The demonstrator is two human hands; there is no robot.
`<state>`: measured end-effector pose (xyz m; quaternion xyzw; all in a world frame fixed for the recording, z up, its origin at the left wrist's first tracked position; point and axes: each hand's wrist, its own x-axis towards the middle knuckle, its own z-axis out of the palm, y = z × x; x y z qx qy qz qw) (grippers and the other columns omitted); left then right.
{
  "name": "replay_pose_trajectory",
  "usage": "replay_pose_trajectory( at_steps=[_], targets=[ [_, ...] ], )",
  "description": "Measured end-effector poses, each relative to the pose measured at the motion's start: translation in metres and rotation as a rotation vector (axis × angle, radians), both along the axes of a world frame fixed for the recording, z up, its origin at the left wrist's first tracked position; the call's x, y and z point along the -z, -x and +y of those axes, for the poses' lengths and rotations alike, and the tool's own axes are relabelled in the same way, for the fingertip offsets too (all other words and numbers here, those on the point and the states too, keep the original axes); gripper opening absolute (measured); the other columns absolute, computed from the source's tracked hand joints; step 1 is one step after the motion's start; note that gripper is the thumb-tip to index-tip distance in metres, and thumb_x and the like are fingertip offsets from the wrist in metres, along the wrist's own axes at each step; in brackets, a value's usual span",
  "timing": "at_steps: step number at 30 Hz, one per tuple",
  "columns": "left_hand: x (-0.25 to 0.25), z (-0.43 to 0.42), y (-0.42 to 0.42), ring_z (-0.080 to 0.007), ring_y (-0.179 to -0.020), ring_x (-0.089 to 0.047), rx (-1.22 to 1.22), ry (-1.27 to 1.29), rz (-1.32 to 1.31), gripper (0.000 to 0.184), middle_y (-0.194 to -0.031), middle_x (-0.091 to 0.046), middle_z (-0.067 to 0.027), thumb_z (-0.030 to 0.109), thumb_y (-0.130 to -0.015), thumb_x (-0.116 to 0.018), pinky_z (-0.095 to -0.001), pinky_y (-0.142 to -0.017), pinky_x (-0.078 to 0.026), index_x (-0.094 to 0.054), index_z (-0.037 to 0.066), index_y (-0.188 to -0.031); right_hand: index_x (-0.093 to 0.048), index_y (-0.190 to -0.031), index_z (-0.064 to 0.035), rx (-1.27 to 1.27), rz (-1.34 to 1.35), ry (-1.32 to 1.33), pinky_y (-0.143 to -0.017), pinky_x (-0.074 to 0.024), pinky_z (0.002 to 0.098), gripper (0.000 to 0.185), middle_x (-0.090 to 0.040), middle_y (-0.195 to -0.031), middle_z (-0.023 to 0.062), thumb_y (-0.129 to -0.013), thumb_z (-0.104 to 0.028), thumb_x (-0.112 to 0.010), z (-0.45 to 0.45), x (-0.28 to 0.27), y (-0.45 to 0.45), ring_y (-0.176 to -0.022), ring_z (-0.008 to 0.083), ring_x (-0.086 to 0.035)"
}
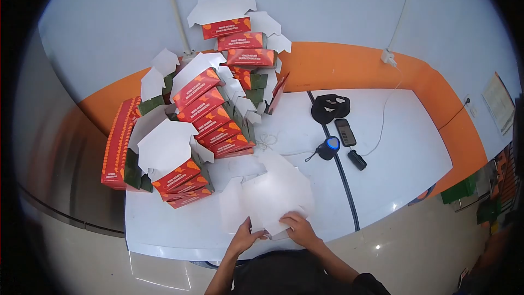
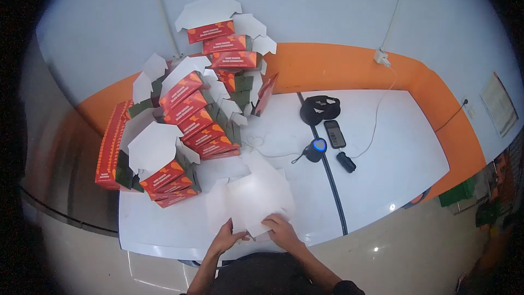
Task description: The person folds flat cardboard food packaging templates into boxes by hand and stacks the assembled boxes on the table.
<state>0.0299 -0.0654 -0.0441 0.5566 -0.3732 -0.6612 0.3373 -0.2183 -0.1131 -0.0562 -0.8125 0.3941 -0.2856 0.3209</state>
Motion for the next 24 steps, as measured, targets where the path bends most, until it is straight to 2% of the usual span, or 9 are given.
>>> replay_pose_trajectory(
  at_steps=[3,6,9,12,15,18,20,21,24],
  targets=[
    [0.013,0.007,-0.002,-0.0323,-0.137,-0.052,-0.146,0.076,0.127,0.075,-0.158,-0.042,-0.0228,0.003,-0.094,-0.07,-0.0485,-0.111,-0.048,-0.03,-0.001,-0.157,-0.068,-0.12,-0.0033,0.019,0.024,-0.045,-0.099,-0.0512,0.0438,0.035,-0.067,-0.118,0.0144,-0.085,0.004,-0.063,0.0,-0.007,0.001,-0.114,0.034,-0.063],
    [-0.022,0.008,-0.004,-0.0398,-0.147,-0.039,-0.224,0.434,-0.174,0.073,-0.166,-0.029,-0.0217,0.013,-0.096,-0.069,-0.0536,-0.116,-0.04,-0.035,0.007,-0.16,-0.066,-0.121,-0.0028,-0.051,-0.007,-0.103,-0.098,-0.0509,0.0435,0.029,-0.067,-0.117,0.0164,-0.093,0.0,-0.061,-0.004,-0.009,0.003,-0.112,0.0353,-0.063],
    [-0.016,0.001,-0.007,-0.043,-0.15,-0.031,0.053,0.931,-0.733,0.057,-0.164,-0.036,-0.0165,0.016,-0.095,-0.072,-0.0575,-0.121,-0.031,-0.054,0.012,-0.149,-0.064,-0.124,-0.0018,-0.06,-0.038,-0.161,-0.096,-0.0509,0.0434,0.027,-0.068,-0.114,0.0186,-0.097,-0.003,-0.059,-0.004,-0.002,0.001,-0.108,0.0362,-0.064],
    [-0.034,-0.006,0.006,-0.0444,-0.147,-0.033,0.308,1.008,-0.773,0.037,-0.154,-0.048,-0.0121,0.018,-0.091,-0.077,-0.0579,-0.121,-0.028,-0.069,0.011,-0.127,-0.063,-0.126,-0.0021,0.009,-0.066,-0.262,-0.091,-0.0526,0.0405,0.027,-0.07,-0.113,0.0182,-0.1,-0.008,-0.06,-0.003,-0.022,-0.004,-0.105,0.0321,-0.067],
    [-0.014,-0.012,0.015,-0.0427,-0.14,-0.042,0.194,1.074,-0.759,0.028,-0.13,-0.064,-0.0088,0.014,-0.085,-0.082,-0.0575,-0.119,-0.032,-0.07,0.01,-0.111,-0.066,-0.124,-0.0019,0.071,-0.14,-0.39,-0.086,-0.0537,0.0348,0.024,-0.073,-0.11,0.0163,-0.102,-0.012,-0.063,-0.003,-0.034,-0.002,-0.1,0.0249,-0.07],
    [0.003,-0.019,0.021,-0.0409,-0.133,-0.049,-0.072,1.078,-0.625,0.024,-0.11,-0.068,-0.0071,0.008,-0.081,-0.084,-0.0567,-0.117,-0.035,-0.071,0.009,-0.1,-0.069,-0.122,-0.0005,0.075,-0.112,-0.455,-0.083,-0.0537,0.0329,0.023,-0.075,-0.105,0.0158,-0.102,-0.013,-0.065,-0.003,-0.026,0.007,-0.093,0.0215,-0.071],
    [0.004,-0.014,0.039,-0.0393,-0.129,-0.052,-0.383,0.93,-0.436,0.021,-0.105,-0.069,-0.0075,0.006,-0.079,-0.085,-0.0567,-0.116,-0.035,-0.072,0.009,-0.096,-0.071,-0.12,0.0002,0.112,-0.115,-0.516,-0.083,-0.0534,0.0328,0.023,-0.075,-0.102,0.0155,-0.102,-0.013,-0.066,-0.007,-0.022,0.006,-0.09,0.0206,-0.07],
    [0.0,-0.015,0.046,-0.0384,-0.127,-0.054,-0.535,0.852,-0.343,0.02,-0.102,-0.069,-0.0077,0.006,-0.079,-0.085,-0.0567,-0.116,-0.036,-0.072,0.008,-0.094,-0.071,-0.12,0.0006,0.103,-0.119,-0.463,-0.082,-0.0534,0.0332,0.023,-0.075,-0.101,0.0161,-0.102,-0.012,-0.065,-0.008,-0.024,0.005,-0.089,0.0218,-0.07],
    [0.002,-0.01,0.044,-0.0377,-0.131,-0.053,-0.297,1.018,-0.525,0.015,-0.108,-0.07,-0.0089,0.001,-0.081,-0.081,-0.0555,-0.117,-0.034,-0.073,0.007,-0.093,-0.07,-0.121,0.0017,0.049,-0.093,-0.334,-0.08,-0.0533,0.0353,0.024,-0.073,-0.1,0.0178,-0.101,-0.01,-0.064,-0.003,-0.033,0.0,-0.087,0.0262,-0.069]
  ],
)
